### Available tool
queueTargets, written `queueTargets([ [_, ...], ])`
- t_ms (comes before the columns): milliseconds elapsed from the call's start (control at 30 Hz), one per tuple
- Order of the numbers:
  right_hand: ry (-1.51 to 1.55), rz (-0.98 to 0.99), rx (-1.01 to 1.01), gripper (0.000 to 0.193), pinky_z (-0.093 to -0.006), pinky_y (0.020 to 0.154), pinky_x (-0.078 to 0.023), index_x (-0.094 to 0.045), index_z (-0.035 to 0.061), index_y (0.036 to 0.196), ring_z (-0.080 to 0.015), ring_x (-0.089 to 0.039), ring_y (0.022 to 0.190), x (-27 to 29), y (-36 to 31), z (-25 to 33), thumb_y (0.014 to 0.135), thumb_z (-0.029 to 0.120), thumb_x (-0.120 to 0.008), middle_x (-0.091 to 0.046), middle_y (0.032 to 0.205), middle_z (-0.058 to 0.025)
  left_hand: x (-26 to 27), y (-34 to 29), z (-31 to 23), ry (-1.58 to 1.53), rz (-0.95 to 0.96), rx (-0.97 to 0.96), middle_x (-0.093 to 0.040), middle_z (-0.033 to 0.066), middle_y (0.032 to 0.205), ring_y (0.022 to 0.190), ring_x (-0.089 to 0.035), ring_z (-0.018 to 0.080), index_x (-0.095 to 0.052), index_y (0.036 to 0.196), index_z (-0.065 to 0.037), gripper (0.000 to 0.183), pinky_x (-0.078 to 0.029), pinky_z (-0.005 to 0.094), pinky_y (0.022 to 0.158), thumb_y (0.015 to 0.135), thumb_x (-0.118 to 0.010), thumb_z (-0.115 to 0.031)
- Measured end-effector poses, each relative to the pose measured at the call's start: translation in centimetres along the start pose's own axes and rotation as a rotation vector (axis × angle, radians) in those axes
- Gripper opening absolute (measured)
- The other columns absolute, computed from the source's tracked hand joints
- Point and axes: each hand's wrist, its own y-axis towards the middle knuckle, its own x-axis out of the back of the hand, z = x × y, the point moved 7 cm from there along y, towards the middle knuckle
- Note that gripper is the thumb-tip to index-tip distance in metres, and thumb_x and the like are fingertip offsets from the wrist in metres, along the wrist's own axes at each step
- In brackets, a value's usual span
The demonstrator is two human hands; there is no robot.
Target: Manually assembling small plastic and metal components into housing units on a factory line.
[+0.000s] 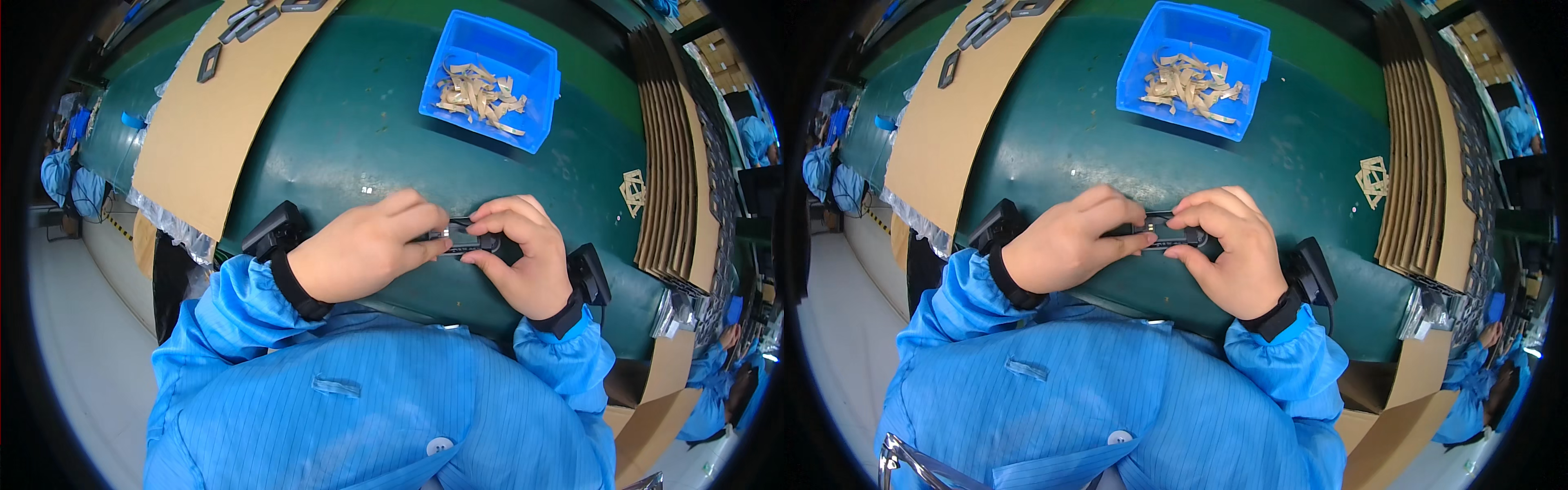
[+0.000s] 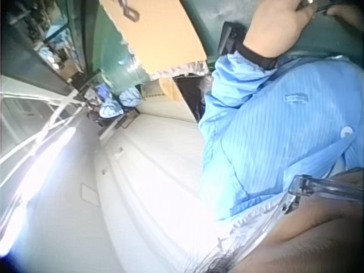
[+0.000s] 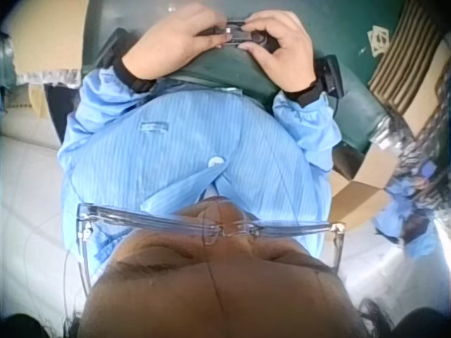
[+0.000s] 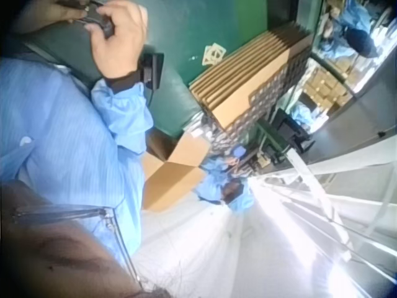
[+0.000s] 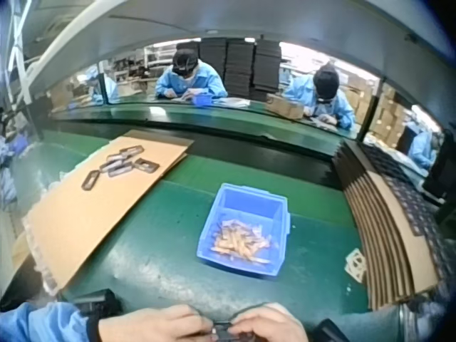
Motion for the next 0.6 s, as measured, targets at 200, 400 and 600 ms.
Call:
queueTargets([
  [200,0.017,-0.139,-0.076,0.047,-0.0342,0.083,-0.054,-0.07,0.0057,0.112,-0.0269,-0.064,0.106,0.8,-0.3,0.6,0.068,-0.002,-0.086,-0.066,0.114,-0.0102,-0.5,0.5,-2.1,0.243,0.041,-0.155,-0.062,0.0009,0.097,0.096,-0.062,0.0192,-0.074,0.097,-0.006,0.021,-0.054,0.0323,0.076,0.082,-0.077,-0.019],
  [400,-0.082,-0.291,-0.287,0.007,-0.0348,0.054,-0.048,-0.068,0.0041,0.086,-0.0196,-0.059,0.055,1.2,-1.6,-0.9,0.088,0.005,-0.074,-0.061,0.07,-0.0072,0.4,1.8,-0.7,-0.073,-0.248,0.227,-0.058,0.0118,0.104,0.095,-0.054,0.0342,-0.064,0.098,-0.006,0.021,-0.045,0.0424,0.085,0.087,-0.075,-0.019],
  [600,-0.205,-0.224,-0.332,0.012,-0.0375,0.054,-0.047,-0.063,0.0062,0.081,-0.0269,-0.062,0.059,0.3,-1.3,0.1,0.089,0.009,-0.073,-0.062,0.069,-0.009,-1.1,1.2,1.0,0.021,-0.249,0.427,-0.052,0.016,0.106,0.099,-0.049,0.036,-0.059,0.097,-0.002,0.005,-0.041,0.0453,0.09,0.094,-0.061,-0.006],
])
